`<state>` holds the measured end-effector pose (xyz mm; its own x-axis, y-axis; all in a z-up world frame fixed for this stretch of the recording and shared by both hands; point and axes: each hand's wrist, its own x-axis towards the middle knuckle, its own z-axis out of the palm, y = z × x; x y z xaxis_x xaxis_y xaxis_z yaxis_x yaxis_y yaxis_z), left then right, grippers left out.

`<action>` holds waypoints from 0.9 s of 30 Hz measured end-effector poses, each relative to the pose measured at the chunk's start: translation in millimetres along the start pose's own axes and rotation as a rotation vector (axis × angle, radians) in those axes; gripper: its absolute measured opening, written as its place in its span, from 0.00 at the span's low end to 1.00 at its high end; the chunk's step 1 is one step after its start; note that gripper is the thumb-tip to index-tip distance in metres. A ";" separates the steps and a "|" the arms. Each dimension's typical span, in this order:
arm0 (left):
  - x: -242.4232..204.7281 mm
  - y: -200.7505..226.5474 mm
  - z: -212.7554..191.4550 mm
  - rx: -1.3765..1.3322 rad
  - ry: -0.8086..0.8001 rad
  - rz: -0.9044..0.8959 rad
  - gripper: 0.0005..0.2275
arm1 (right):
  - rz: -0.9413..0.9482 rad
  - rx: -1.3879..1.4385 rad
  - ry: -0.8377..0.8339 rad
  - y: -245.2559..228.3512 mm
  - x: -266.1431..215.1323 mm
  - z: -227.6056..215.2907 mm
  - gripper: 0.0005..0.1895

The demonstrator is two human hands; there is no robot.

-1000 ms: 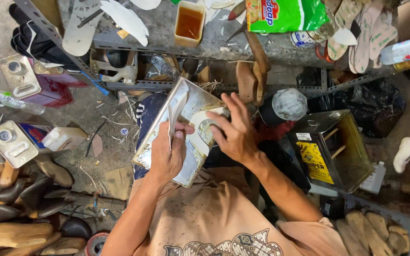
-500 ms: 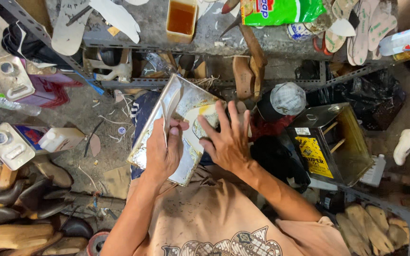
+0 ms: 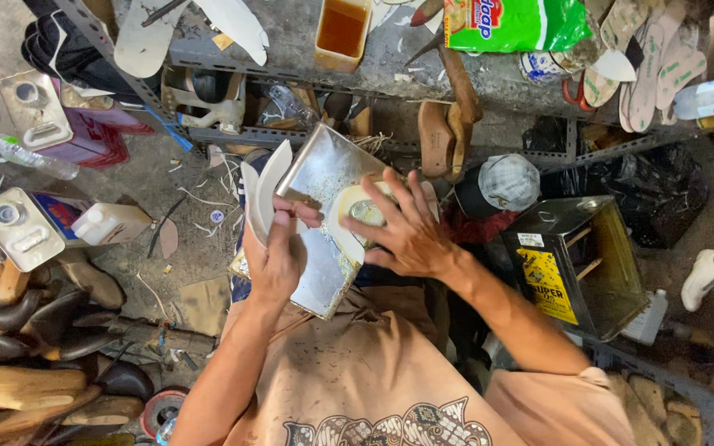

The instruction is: The person repeatedly rubs a white curved shoe part against a metal block to smooth its surface. They hold the part in one hand and use the other hand to apply pressure while moving it back and forth across the block.

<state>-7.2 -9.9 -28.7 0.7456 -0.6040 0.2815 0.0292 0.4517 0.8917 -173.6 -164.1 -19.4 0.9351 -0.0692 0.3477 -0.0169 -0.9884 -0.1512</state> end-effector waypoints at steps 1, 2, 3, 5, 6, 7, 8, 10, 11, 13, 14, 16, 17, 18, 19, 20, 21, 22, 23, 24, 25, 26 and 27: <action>0.5 0.3 -1.7 0.000 0.006 0.003 0.11 | -0.007 0.001 -0.002 7.0 -7.1 -2.7 0.34; 1.2 0.2 -2.7 -0.008 0.014 0.018 0.11 | -0.045 -0.008 -0.020 15.3 -14.0 -6.0 0.34; 1.9 -0.2 -3.6 -0.017 0.021 0.033 0.11 | -0.084 -0.017 -0.039 24.0 -20.8 -9.2 0.34; 1.8 0.7 0.2 -0.036 0.046 0.030 0.11 | -0.041 -0.152 -0.037 25.1 -2.8 -17.5 0.34; 1.9 1.3 2.0 -0.055 0.057 0.027 0.10 | 0.011 -0.290 -0.028 24.9 5.3 -21.3 0.34; -0.1 0.4 3.0 -0.053 0.060 0.025 0.10 | 0.011 -0.287 -0.029 24.0 8.3 -13.1 0.34; 0.2 -0.6 3.6 -0.052 0.063 0.027 0.10 | 0.006 -0.231 -0.021 23.8 12.9 -4.6 0.36; 1.8 -2.9 3.2 -0.046 0.069 0.033 0.10 | -0.004 -0.171 -0.009 22.9 19.1 4.4 0.39; 3.0 -4.5 1.8 -0.049 0.071 0.042 0.09 | -0.101 -0.152 -0.011 22.2 20.7 5.2 0.39; 2.8 -3.6 0.7 -0.053 0.073 0.046 0.09 | -0.195 -0.131 -0.019 22.8 17.3 3.7 0.39; 3.6 -1.4 1.0 -0.065 0.079 0.046 0.09 | -0.247 -0.093 -0.025 26.1 14.7 1.7 0.37; 4.5 0.8 0.3 -0.075 0.091 0.046 0.09 | -0.302 -0.050 -0.034 30.0 7.4 -3.8 0.35; 4.8 0.9 -0.7 -0.071 0.090 0.043 0.09 | -0.316 -0.050 -0.041 30.7 2.7 -7.4 0.34; 5.8 0.4 -1.0 -0.069 0.087 0.041 0.09 | -0.330 -0.055 -0.048 32.3 -2.0 -11.7 0.33; 5.1 -0.4 -2.2 -0.069 0.090 0.042 0.09 | -0.334 -0.054 -0.050 33.7 -8.6 -13.9 0.33; 5.9 -1.6 -2.9 -0.082 0.073 0.039 0.09 | -0.350 -0.073 -0.032 36.3 -14.6 -16.2 0.33; 6.6 -3.2 -2.9 -0.094 0.056 0.037 0.09 | -0.366 -0.092 -0.014 39.4 -21.1 -18.8 0.32; 7.7 -3.7 -1.8 -0.095 0.053 0.032 0.09 | -0.361 -0.091 -0.016 37.4 -12.4 -18.8 0.32; 8.5 -4.5 0.1 -0.090 0.055 0.031 0.09 | -0.316 -0.145 0.013 35.9 -4.3 -18.9 0.34; 9.5 -5.4 1.9 -0.086 0.050 0.028 0.09 | -0.264 -0.202 0.043 33.5 2.5 -19.0 0.35; 7.2 -5.3 3.6 -0.088 0.039 0.021 0.09 | -0.252 -0.204 0.043 30.1 4.9 -11.6 0.35; 7.8 -5.2 4.6 -0.087 0.036 0.013 0.10 | -0.253 -0.128 0.063 28.4 10.1 -3.5 0.36; 8.8 -4.7 4.9 -0.086 0.034 0.006 0.10 | -0.254 -0.051 0.083 26.5 16.2 4.5 0.38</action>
<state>-4.1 -20.6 -28.7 0.7678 -0.5796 0.2731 0.0809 0.5106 0.8560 -157.2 -190.7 -22.0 0.8793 0.1734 0.4436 0.1949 -0.9808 -0.0029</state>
